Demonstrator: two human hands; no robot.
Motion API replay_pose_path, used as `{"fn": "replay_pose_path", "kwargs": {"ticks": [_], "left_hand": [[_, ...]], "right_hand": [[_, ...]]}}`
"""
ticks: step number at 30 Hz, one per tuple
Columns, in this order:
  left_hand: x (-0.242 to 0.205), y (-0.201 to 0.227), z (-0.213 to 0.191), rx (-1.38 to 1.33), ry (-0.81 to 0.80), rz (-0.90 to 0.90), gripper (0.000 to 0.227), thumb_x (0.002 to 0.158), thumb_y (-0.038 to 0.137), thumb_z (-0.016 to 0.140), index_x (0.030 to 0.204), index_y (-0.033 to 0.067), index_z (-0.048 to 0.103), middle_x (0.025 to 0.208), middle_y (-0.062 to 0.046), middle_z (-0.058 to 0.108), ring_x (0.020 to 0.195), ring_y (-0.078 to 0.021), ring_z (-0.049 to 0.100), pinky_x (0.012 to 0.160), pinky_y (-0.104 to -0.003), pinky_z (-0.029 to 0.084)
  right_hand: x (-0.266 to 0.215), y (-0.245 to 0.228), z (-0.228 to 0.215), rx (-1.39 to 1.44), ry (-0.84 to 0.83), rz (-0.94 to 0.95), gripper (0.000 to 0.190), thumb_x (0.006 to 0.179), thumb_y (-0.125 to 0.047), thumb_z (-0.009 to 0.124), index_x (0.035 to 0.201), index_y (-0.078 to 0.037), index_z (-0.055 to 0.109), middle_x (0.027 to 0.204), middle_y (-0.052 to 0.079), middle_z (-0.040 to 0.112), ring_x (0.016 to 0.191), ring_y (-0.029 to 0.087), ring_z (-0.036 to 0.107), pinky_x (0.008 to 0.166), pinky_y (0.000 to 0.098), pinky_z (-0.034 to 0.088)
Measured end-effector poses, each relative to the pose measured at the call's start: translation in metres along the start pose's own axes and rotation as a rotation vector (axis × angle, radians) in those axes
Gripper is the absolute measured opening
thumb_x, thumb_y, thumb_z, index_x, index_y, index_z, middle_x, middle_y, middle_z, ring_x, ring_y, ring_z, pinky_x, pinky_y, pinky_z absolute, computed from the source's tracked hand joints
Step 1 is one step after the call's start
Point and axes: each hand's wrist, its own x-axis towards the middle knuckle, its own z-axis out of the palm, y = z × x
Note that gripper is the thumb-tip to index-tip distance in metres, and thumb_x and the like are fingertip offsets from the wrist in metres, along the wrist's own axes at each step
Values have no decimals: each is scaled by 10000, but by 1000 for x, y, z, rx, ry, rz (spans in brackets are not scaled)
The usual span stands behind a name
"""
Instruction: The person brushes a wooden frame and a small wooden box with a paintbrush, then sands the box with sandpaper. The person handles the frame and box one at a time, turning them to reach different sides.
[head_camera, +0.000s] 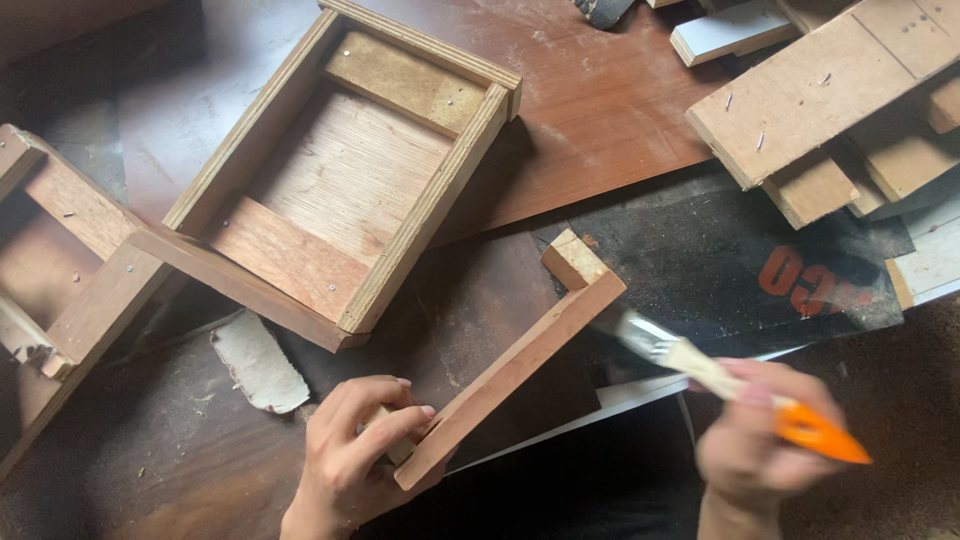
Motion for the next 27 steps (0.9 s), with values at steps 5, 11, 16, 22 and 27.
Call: {"fn": "replay_pose_path", "kwargs": {"ticks": [5, 11, 16, 22, 27], "left_hand": [[-4, 0, 1, 16, 11, 22, 393, 601, 187, 917, 943, 141, 729, 955, -81, 653, 856, -230, 699, 702, -347, 563], [-1, 2, -3, 2, 5, 50, 404, 592, 195, 909, 956, 142, 742, 969, -67, 648, 883, -235, 690, 744, -361, 556], [-4, 5, -3, -2, 13, 24, 380, 636, 197, 935, 961, 155, 742, 969, -57, 650, 867, -216, 692, 730, -346, 557], [-6, -1, -3, -12, 1, 57, 421, 604, 184, 904, 992, 155, 742, 999, -67, 643, 879, -230, 689, 755, -362, 555], [-19, -6, -2, 70, 19, 103, 424, 679, 116, 876, 1076, 193, 747, 1186, -80, 622, 1115, -278, 663, 914, -385, 584]], "right_hand": [[0, -15, 0, 357, 42, 99, 262, 1005, -252, 646, 900, -13, 625, 705, 81, 646, 608, 203, 674, 589, 293, 580], [-1, -26, 9, -127, -218, -115, 304, 1032, -268, 577, 941, 20, 607, 776, 127, 661, 652, 223, 651, 627, 282, 540], [15, -21, 6, -133, 6, -212, 284, 1159, -248, 532, 1143, 34, 570, 965, 138, 669, 795, 217, 709, 703, 291, 604], [-9, -24, 19, -121, -224, -123, 287, 926, -249, 521, 938, 30, 590, 704, 173, 627, 474, 217, 581, 443, 318, 486], [15, 0, 24, 72, -24, -111, 229, 1256, -212, 522, 1238, 16, 545, 1007, 200, 668, 774, 240, 713, 694, 323, 616]]}}
